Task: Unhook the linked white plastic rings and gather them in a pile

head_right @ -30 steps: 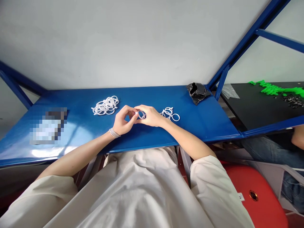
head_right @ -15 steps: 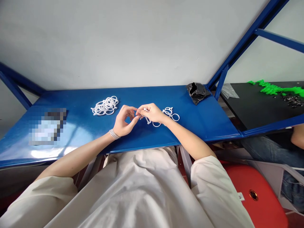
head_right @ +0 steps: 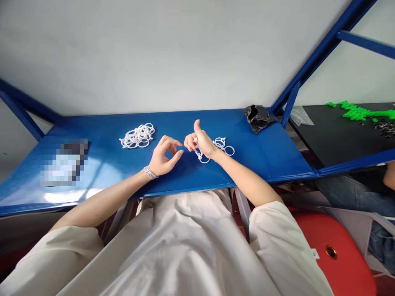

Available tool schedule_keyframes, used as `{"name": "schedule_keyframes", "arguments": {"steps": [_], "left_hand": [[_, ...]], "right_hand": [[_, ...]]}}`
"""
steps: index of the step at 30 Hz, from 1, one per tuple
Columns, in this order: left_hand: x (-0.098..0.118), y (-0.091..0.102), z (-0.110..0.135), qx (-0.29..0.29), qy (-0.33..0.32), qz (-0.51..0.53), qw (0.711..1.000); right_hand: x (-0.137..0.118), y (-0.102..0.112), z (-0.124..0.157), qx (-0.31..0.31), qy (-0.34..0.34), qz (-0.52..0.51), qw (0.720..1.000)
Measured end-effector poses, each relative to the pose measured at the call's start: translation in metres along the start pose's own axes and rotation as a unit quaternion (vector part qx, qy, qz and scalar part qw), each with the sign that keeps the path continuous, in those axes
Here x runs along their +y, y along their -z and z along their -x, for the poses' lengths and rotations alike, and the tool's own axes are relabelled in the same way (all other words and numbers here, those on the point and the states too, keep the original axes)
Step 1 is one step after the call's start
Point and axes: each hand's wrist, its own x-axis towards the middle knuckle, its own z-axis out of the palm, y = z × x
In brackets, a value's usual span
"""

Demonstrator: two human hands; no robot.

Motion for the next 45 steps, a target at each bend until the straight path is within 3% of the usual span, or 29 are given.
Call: {"name": "schedule_keyframes", "arguments": {"steps": [6, 14, 19, 30, 36, 45], "left_hand": [[-0.0001, -0.0008, -0.0004, -0.008, -0.003, 0.010, 1.000], [-0.0002, -0.0015, -0.0006, -0.019, -0.006, 0.014, 1.000], [0.0003, -0.0006, -0.0008, -0.030, 0.004, 0.008, 1.000], [-0.0008, -0.0007, -0.0005, -0.040, 0.006, 0.001, 0.999], [-0.0019, -0.0003, -0.0010, -0.053, 0.023, 0.001, 0.998], [-0.0023, 0.0000, -0.0010, -0.063, 0.031, 0.005, 0.998]], "right_hand": [[-0.0019, 0.0052, -0.0006, 0.018, -0.007, -0.040, 0.999], [-0.0064, 0.0034, -0.0003, 0.117, 0.007, -0.054, 0.992], [-0.0074, 0.0058, -0.0035, 0.148, -0.001, -0.057, 0.987], [-0.0035, 0.0073, -0.0042, 0.144, -0.006, -0.077, 0.987], [-0.0046, 0.0077, -0.0029, 0.045, -0.065, -0.146, 0.986], [0.0010, 0.0026, -0.0022, 0.064, -0.014, -0.130, 0.989]]}}
